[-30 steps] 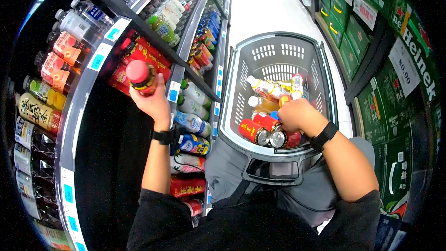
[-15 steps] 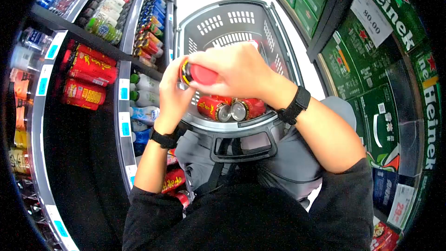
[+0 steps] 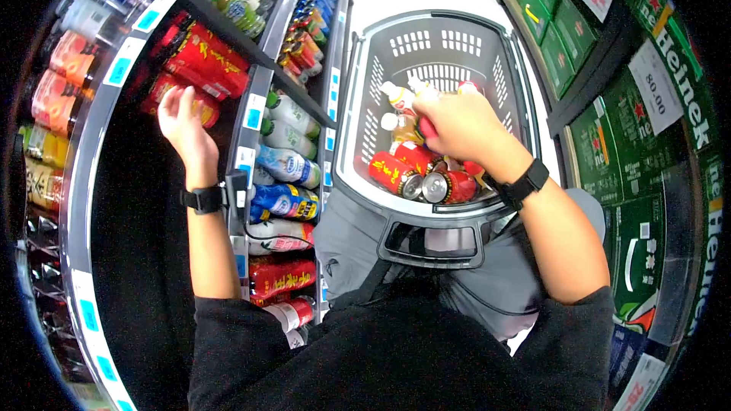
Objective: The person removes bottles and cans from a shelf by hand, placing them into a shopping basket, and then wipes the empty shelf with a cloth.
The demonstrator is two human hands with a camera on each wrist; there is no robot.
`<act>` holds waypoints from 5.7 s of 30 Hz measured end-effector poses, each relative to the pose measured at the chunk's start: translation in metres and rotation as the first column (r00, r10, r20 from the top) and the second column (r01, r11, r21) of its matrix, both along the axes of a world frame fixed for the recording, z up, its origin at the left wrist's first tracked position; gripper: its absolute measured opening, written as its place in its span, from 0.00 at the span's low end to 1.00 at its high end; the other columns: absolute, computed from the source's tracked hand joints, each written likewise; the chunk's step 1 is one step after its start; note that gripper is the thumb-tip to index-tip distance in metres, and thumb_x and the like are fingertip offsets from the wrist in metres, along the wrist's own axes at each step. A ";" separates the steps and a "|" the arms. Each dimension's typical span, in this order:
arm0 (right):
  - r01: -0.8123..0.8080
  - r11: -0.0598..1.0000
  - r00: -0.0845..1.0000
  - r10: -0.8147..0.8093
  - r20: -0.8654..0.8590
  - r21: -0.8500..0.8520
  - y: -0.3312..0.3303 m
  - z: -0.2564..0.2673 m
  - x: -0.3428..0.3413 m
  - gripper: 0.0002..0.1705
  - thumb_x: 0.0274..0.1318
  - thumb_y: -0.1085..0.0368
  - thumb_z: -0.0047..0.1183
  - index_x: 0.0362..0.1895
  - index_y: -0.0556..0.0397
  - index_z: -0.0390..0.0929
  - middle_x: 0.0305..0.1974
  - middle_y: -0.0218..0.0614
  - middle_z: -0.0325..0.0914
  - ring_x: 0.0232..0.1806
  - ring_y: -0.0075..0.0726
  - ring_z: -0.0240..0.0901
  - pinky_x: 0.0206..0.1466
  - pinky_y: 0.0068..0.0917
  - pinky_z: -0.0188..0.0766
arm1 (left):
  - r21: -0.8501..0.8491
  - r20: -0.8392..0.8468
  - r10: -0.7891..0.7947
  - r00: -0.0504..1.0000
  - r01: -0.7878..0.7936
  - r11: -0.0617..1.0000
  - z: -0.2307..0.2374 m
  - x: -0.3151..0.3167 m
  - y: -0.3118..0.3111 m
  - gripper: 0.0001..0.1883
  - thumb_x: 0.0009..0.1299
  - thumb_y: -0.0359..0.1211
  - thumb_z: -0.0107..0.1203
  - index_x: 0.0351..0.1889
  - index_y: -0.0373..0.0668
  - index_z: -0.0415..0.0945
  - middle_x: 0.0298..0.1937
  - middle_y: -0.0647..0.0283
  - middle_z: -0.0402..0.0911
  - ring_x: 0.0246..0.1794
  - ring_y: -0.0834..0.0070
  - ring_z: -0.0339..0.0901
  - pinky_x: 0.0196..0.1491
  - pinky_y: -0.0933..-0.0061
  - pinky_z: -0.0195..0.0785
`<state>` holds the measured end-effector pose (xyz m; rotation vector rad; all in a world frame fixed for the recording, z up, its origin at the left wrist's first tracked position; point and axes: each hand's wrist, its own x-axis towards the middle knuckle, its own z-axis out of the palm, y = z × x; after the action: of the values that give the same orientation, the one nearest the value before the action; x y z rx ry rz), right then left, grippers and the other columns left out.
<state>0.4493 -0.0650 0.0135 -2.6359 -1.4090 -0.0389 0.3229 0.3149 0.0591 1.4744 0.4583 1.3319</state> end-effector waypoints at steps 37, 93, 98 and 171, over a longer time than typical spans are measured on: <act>0.042 0.775 0.983 0.081 -0.165 0.631 0.007 0.027 -0.013 0.38 0.55 0.44 0.64 0.63 0.50 0.67 0.33 0.38 0.79 0.32 0.48 0.80 0.36 0.40 0.75 | 0.805 -0.325 -0.178 0.929 0.371 0.464 -0.007 0.057 -0.110 0.31 0.52 0.25 0.72 0.56 0.37 0.73 0.46 0.56 0.75 0.48 0.62 0.75 0.53 0.65 0.70; -0.196 0.949 0.965 0.143 -0.218 -0.247 -0.015 -0.005 -0.017 0.19 0.54 0.50 0.60 0.37 0.55 0.81 0.31 0.46 0.83 0.37 0.54 0.82 0.43 0.47 0.76 | -0.267 -0.332 -0.208 0.920 0.120 0.956 -0.002 -0.044 0.249 0.37 0.55 0.25 0.70 0.65 0.45 0.70 0.59 0.62 0.79 0.56 0.64 0.76 0.56 0.61 0.71; -0.221 0.958 0.957 0.177 -0.229 -0.183 -0.012 -0.003 -0.016 0.19 0.54 0.51 0.59 0.36 0.55 0.81 0.31 0.47 0.82 0.36 0.55 0.82 0.42 0.48 0.76 | -0.311 -0.208 0.017 0.978 -0.083 0.947 -0.031 -0.042 0.267 0.40 0.52 0.20 0.69 0.66 0.38 0.67 0.58 0.54 0.78 0.53 0.59 0.79 0.52 0.56 0.77; -0.356 0.934 0.935 0.355 0.025 0.034 0.000 -0.012 0.011 0.25 0.41 0.56 0.69 0.49 0.39 0.84 0.31 0.36 0.83 0.36 0.47 0.83 0.39 0.43 0.77 | -0.189 -0.168 0.072 0.983 -0.104 0.977 0.007 0.027 0.136 0.30 0.55 0.26 0.74 0.56 0.28 0.76 0.63 0.56 0.78 0.61 0.68 0.74 0.65 0.66 0.64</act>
<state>0.4605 -0.0653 0.0014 -2.3138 -1.8482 -0.0474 0.3500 0.4513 0.0659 1.4139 0.7470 1.2036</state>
